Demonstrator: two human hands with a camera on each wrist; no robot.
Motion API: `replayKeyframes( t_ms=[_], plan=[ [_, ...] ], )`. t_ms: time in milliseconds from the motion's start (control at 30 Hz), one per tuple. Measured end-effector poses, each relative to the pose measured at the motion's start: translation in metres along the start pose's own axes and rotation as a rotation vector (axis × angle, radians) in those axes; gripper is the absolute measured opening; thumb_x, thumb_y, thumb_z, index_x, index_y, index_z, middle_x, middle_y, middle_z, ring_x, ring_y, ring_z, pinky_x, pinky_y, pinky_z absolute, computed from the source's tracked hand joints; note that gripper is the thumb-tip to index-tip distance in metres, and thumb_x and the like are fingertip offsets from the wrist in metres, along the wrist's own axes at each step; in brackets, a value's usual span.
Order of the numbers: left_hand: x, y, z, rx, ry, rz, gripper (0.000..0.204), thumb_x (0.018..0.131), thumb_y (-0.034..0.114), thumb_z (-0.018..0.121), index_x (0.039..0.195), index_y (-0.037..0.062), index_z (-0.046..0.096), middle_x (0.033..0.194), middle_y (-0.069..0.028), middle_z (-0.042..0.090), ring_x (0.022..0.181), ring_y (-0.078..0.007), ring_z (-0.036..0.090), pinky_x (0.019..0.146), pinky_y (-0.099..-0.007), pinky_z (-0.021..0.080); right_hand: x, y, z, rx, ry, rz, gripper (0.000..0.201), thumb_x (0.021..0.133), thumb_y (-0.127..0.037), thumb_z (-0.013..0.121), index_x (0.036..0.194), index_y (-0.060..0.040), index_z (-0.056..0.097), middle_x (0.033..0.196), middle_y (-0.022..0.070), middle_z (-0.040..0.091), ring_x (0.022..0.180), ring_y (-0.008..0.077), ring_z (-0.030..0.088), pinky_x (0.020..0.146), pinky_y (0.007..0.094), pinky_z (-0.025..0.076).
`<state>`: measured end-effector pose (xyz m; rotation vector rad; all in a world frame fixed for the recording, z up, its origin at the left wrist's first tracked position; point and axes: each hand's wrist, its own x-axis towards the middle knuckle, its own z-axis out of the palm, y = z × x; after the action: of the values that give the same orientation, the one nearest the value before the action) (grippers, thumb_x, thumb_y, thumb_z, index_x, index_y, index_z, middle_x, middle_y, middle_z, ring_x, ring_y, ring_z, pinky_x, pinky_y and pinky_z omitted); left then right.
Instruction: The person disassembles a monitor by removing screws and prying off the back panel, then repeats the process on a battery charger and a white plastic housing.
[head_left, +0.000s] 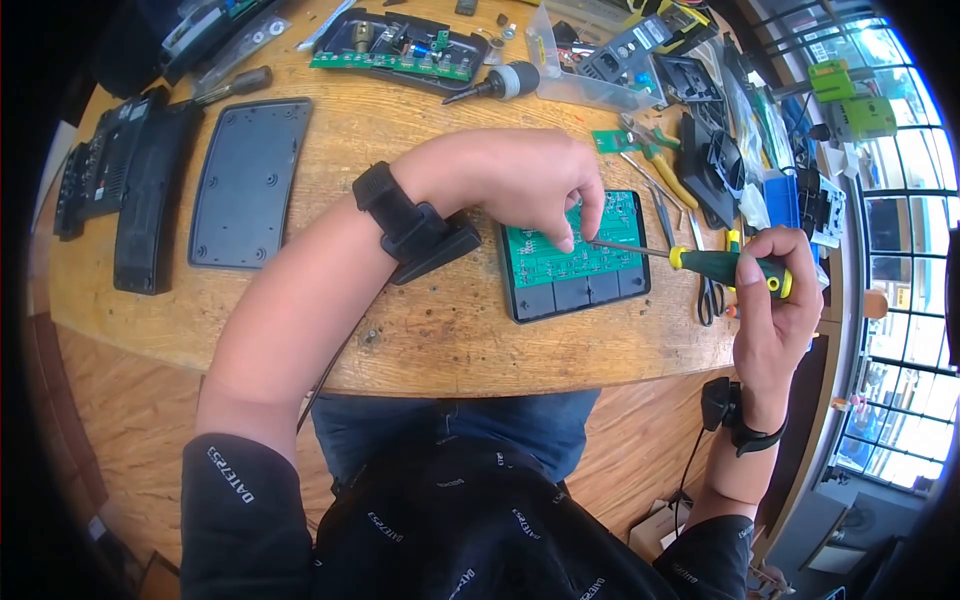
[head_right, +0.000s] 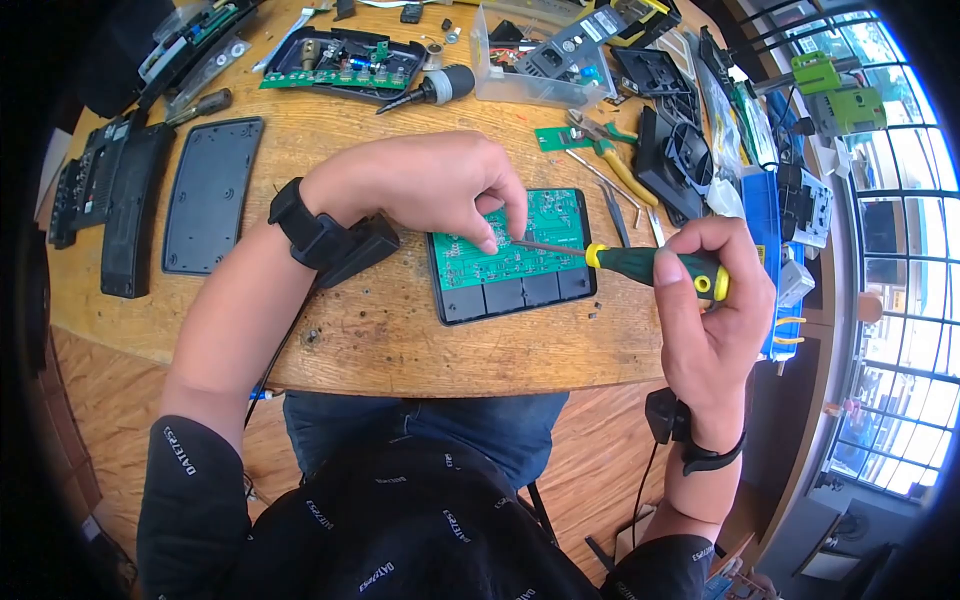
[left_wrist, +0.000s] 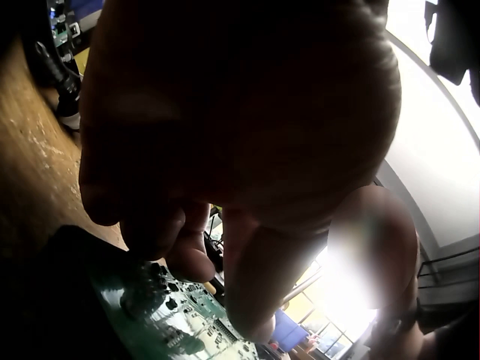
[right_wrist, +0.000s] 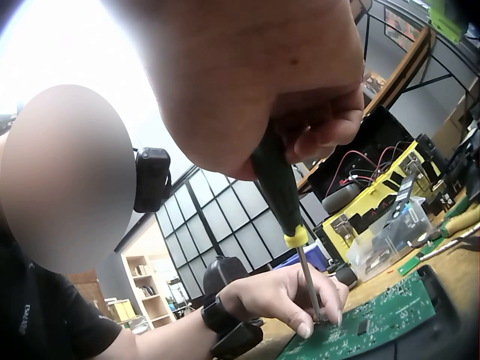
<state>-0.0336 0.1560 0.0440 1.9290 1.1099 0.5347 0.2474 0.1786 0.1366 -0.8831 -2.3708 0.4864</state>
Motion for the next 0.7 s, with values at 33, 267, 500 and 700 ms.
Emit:
replayKeyframes(
  t_ms=[33, 267, 500, 700],
  plan=[
    [0.000, 0.002, 0.000, 0.009, 0.002, -0.014, 0.029, 0.081, 0.014, 0.086, 0.109, 0.0068, 0.081, 0.065, 0.0016, 0.053, 0.062, -0.0150, 0.055, 0.058, -0.0366, 0.041, 0.000, 0.000, 0.001, 0.000, 0.000, 0.000, 0.009, 0.093, -0.005, 0.070, 0.095, -0.0011, 0.061, 0.087, 0.0038, 0.060, 0.079, 0.0136, 0.054, 0.075, 0.0265, 0.043],
    [0.002, -0.002, 0.001, -0.002, 0.020, 0.025, 0.023, 0.082, 0.019, 0.085, 0.103, 0.0083, 0.082, 0.065, 0.0012, 0.052, 0.061, -0.0158, 0.055, 0.058, -0.0375, 0.041, -0.001, -0.001, 0.002, 0.016, 0.015, 0.002, 0.009, 0.093, -0.005, 0.070, 0.095, -0.0009, 0.061, 0.088, 0.0041, 0.060, 0.079, 0.0137, 0.053, 0.075, 0.0267, 0.043],
    [0.001, -0.007, 0.001, 0.027, 0.043, 0.048, 0.018, 0.083, 0.019, 0.083, 0.095, 0.0066, 0.081, 0.066, -0.0008, 0.054, 0.063, -0.0172, 0.057, 0.059, -0.0380, 0.042, -0.003, -0.005, 0.002, 0.024, 0.006, 0.001, 0.009, 0.092, -0.004, 0.070, 0.094, -0.0006, 0.062, 0.087, 0.0046, 0.060, 0.078, 0.0132, 0.054, 0.074, 0.0267, 0.043],
    [0.002, -0.011, 0.003, 0.061, 0.062, 0.037, 0.016, 0.082, 0.018, 0.081, 0.093, 0.0059, 0.078, 0.066, -0.0024, 0.056, 0.063, -0.0189, 0.057, 0.059, -0.0381, 0.044, -0.006, -0.010, 0.010, 0.039, -0.104, -0.002, 0.011, 0.088, -0.002, 0.072, 0.092, -0.0010, 0.063, 0.084, 0.0062, 0.063, 0.072, 0.0160, 0.057, 0.068, 0.0287, 0.044]
  ],
)
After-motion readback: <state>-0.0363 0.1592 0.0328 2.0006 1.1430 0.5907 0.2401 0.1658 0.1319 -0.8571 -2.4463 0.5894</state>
